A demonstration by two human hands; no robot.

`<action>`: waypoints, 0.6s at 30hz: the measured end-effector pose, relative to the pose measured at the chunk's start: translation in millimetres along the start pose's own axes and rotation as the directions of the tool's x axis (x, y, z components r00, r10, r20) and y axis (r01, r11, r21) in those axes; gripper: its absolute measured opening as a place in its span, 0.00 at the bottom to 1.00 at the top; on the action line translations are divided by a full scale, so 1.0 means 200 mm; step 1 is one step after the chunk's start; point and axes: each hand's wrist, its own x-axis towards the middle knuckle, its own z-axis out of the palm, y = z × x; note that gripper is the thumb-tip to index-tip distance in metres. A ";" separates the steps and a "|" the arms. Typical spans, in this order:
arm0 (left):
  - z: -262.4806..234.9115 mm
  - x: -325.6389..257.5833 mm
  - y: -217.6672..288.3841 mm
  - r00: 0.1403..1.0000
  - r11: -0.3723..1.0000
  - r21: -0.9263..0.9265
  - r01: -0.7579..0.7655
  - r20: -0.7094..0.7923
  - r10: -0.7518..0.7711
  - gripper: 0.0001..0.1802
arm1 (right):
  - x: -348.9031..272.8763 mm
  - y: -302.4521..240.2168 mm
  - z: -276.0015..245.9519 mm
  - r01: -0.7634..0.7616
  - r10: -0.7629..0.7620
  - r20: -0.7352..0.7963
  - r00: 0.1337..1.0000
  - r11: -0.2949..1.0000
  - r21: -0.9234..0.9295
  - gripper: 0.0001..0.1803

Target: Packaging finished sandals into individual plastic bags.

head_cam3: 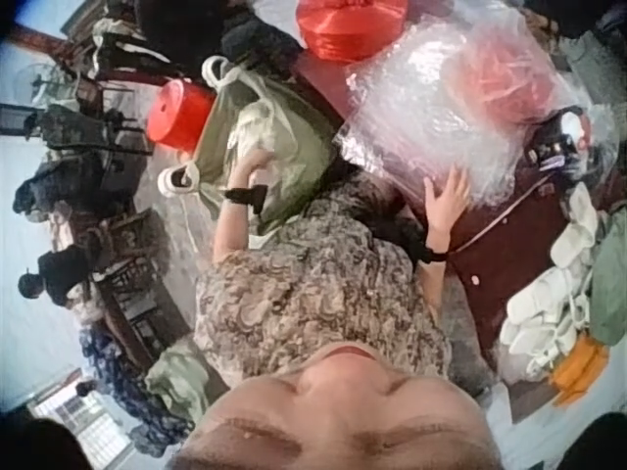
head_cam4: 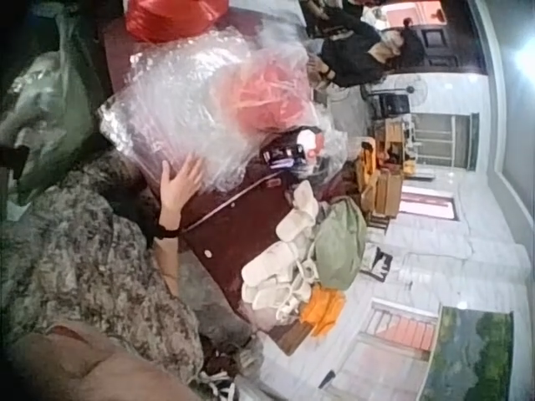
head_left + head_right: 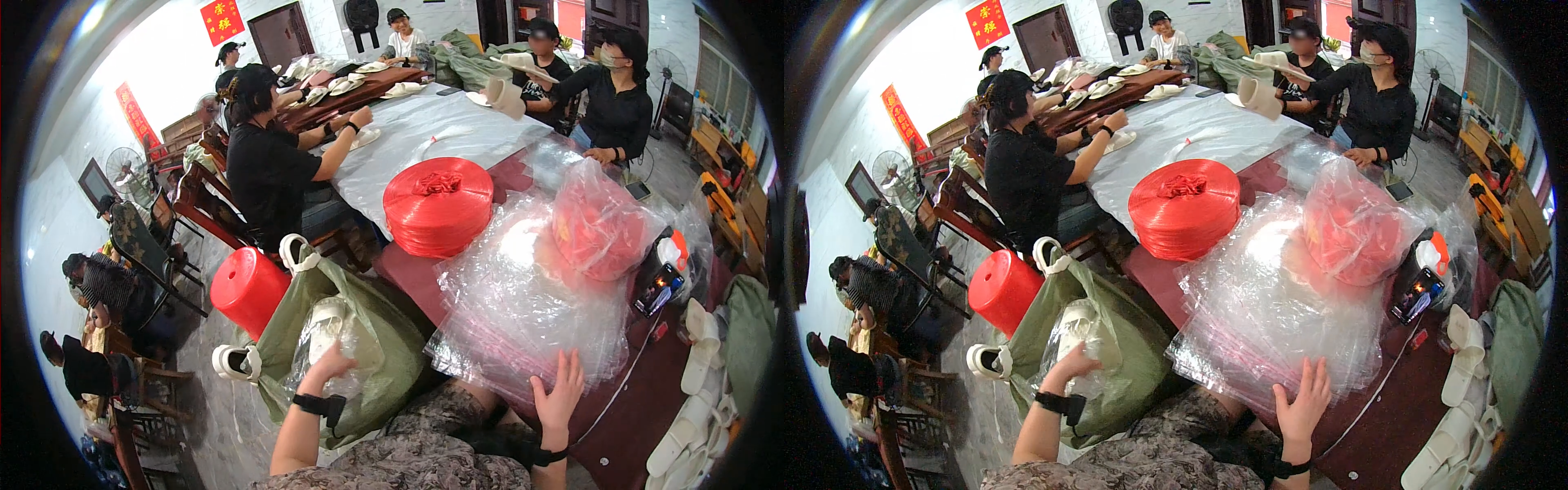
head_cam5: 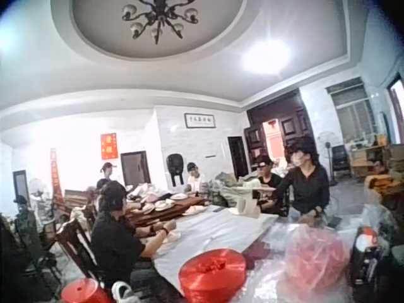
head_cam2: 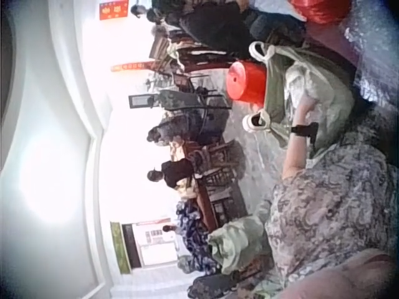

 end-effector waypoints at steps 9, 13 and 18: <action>-0.26 0.26 -0.02 0.939 0.986 0.041 -0.161 -0.301 0.166 0.36 | 0.01 -0.03 0.06 0.054 -0.057 -0.073 0.996 0.998 -0.040 0.40; -0.38 0.12 0.20 0.803 0.982 0.189 -0.005 -0.584 0.116 0.35 | 0.02 0.01 0.05 0.058 -0.063 -0.118 0.991 0.997 -0.041 0.39; -0.29 0.23 0.19 0.820 0.964 0.262 0.047 -0.561 0.113 0.25 | 0.01 0.02 0.03 0.010 -0.013 -0.113 0.994 0.999 -0.031 0.39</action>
